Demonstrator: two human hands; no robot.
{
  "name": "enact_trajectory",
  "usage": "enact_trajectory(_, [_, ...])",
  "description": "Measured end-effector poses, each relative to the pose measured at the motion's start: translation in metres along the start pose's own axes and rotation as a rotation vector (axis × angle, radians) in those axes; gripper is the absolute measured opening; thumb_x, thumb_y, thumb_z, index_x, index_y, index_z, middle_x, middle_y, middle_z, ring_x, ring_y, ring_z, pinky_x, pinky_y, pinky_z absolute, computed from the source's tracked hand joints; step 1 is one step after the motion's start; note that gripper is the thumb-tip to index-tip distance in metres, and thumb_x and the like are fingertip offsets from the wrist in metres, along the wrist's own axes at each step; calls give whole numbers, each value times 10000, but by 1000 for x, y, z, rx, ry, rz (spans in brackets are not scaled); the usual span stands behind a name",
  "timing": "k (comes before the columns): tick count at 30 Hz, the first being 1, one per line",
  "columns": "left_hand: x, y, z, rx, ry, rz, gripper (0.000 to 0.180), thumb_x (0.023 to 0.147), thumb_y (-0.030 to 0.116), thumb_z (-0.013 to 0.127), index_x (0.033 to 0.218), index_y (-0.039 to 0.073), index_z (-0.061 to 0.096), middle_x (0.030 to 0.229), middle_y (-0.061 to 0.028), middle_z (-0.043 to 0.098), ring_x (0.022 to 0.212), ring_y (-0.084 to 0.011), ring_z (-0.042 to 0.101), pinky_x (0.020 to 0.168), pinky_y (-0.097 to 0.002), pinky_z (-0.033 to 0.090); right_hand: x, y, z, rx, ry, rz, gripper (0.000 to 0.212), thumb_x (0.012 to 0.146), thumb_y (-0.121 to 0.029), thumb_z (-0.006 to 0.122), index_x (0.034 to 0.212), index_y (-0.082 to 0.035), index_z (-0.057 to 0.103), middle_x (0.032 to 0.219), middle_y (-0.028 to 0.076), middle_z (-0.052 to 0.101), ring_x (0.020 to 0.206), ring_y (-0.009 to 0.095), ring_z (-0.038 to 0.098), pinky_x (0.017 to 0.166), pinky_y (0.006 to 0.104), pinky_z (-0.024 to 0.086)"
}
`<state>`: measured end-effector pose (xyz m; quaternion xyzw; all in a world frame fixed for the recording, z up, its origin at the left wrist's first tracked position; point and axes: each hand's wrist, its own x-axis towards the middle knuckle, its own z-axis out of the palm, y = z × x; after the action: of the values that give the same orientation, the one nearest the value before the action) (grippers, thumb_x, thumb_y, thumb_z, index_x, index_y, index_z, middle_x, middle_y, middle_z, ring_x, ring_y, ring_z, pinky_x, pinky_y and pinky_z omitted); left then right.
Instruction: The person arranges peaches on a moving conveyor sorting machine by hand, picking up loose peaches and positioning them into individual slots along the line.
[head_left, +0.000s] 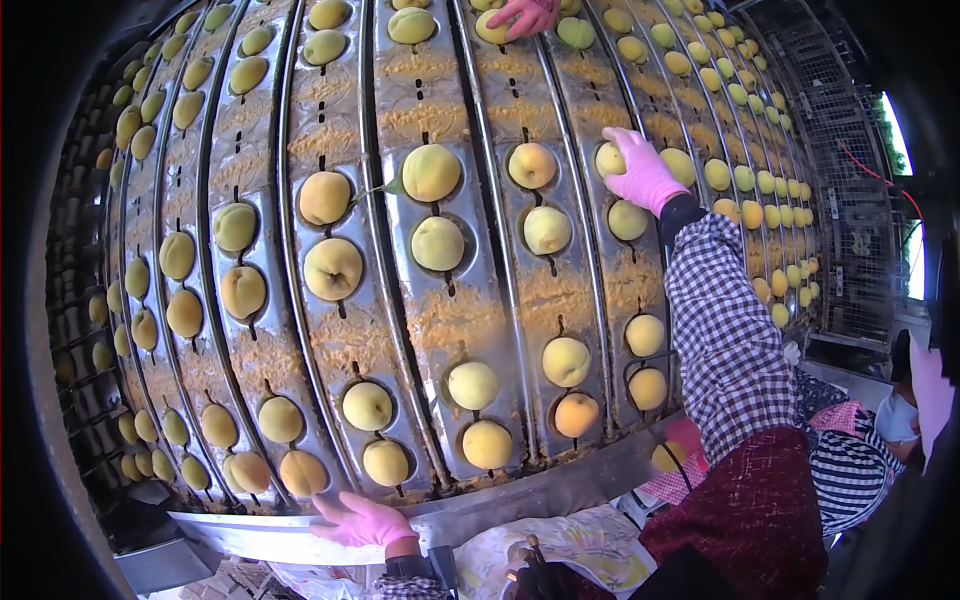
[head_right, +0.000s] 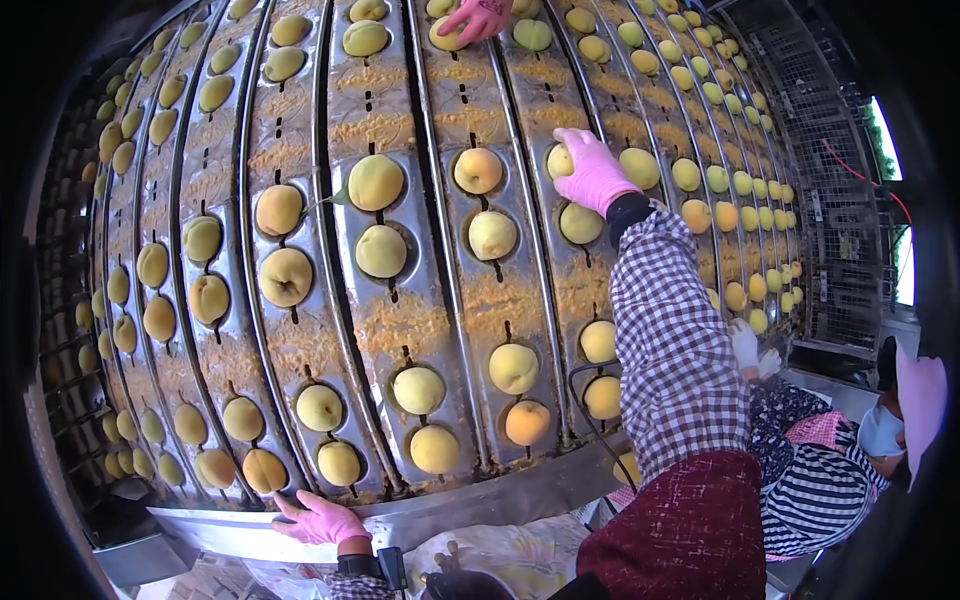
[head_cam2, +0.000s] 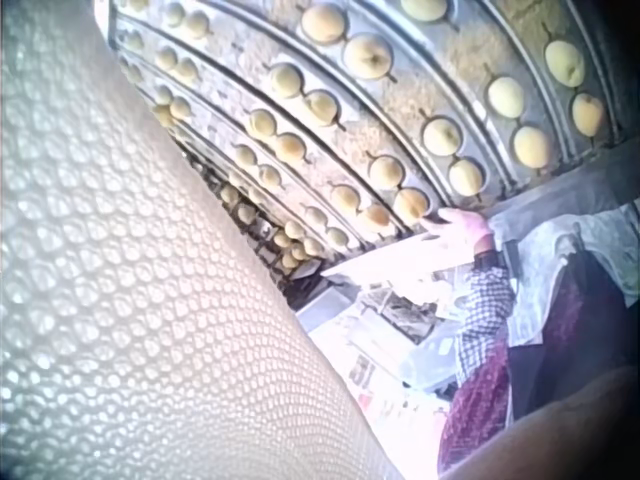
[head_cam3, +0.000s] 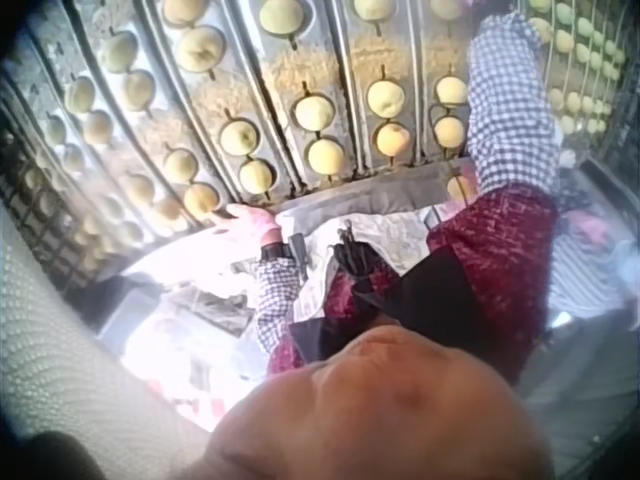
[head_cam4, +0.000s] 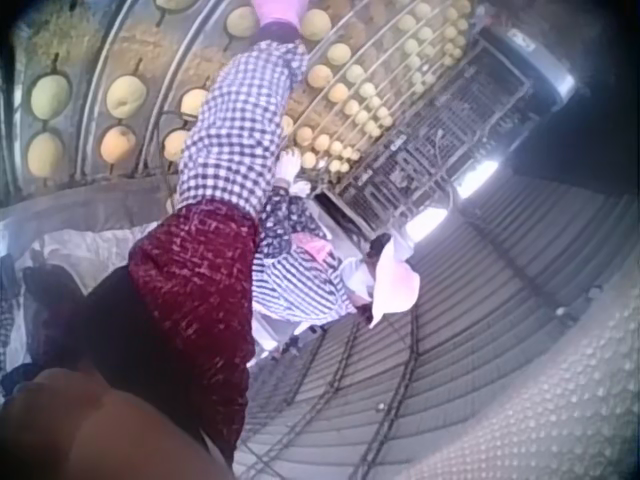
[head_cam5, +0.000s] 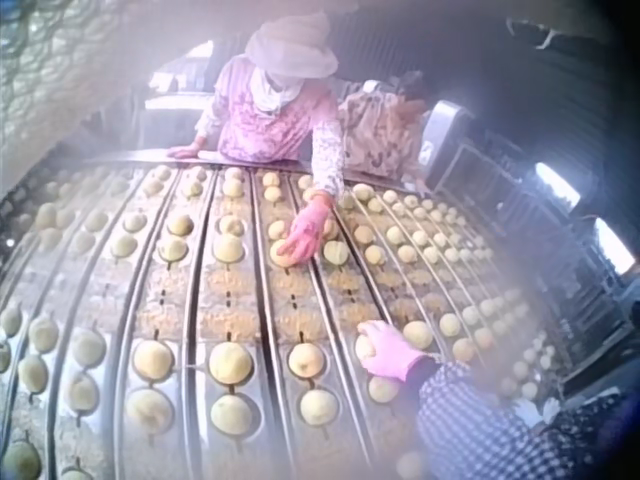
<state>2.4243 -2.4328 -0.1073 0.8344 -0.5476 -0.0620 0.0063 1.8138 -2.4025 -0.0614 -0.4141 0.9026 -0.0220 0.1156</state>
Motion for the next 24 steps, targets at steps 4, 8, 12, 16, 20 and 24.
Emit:
enact_trajectory(4, [1,-7,2,-31,27,25,576,968,368,494,1488,128,439,1523,-375,218,1362,-492,350,1136,-525,281,-16,-2,8,-38,62,81,707,753,-81,674,1423,-152,457,1375,182,495,1279,378,482,1092,402,402])
enact_trajectory(8, [2,-3,2,-5,15,34,574,970,381,493,1485,132,445,1525,-370,223,1367,-488,344,1133,-522,285,-11,8,2,34,50,50,668,781,-122,669,1418,-168,469,1375,147,508,1271,370,493,1079,407,415])
enact_trajectory(12, [1,-5,6,-17,23,13,573,972,393,486,1486,142,447,1530,-366,222,1377,-489,334,1127,-528,287,-11,17,-4,115,-21,36,659,779,-131,677,1408,-149,480,1367,166,511,1265,367,503,1078,402,414])
enact_trajectory(16, [4,-11,10,8,37,14,572,974,405,481,1488,157,446,1537,-362,215,1385,-491,327,1124,-534,287,-36,10,-6,129,179,8,624,800,-161,682,1393,-120,493,1348,183,526,1260,352,515,1073,395,418])
enact_trajectory(20, [2,-7,7,4,27,8,569,974,412,479,1492,178,440,1549,-356,198,1392,-487,322,1123,-536,287,-74,11,0,188,160,10,566,824,-197,683,1356,-94,521,1321,171,549,1239,352,531,1061,397,428])
enact_trajectory(24, [2,-9,11,25,34,3,567,973,409,480,1496,195,432,1555,-351,189,1400,-482,315,1125,-530,287,-102,4,16,41,11,53,623,804,-229,705,1378,-107,498,1346,165,527,1245,366,507,1058,422,428])
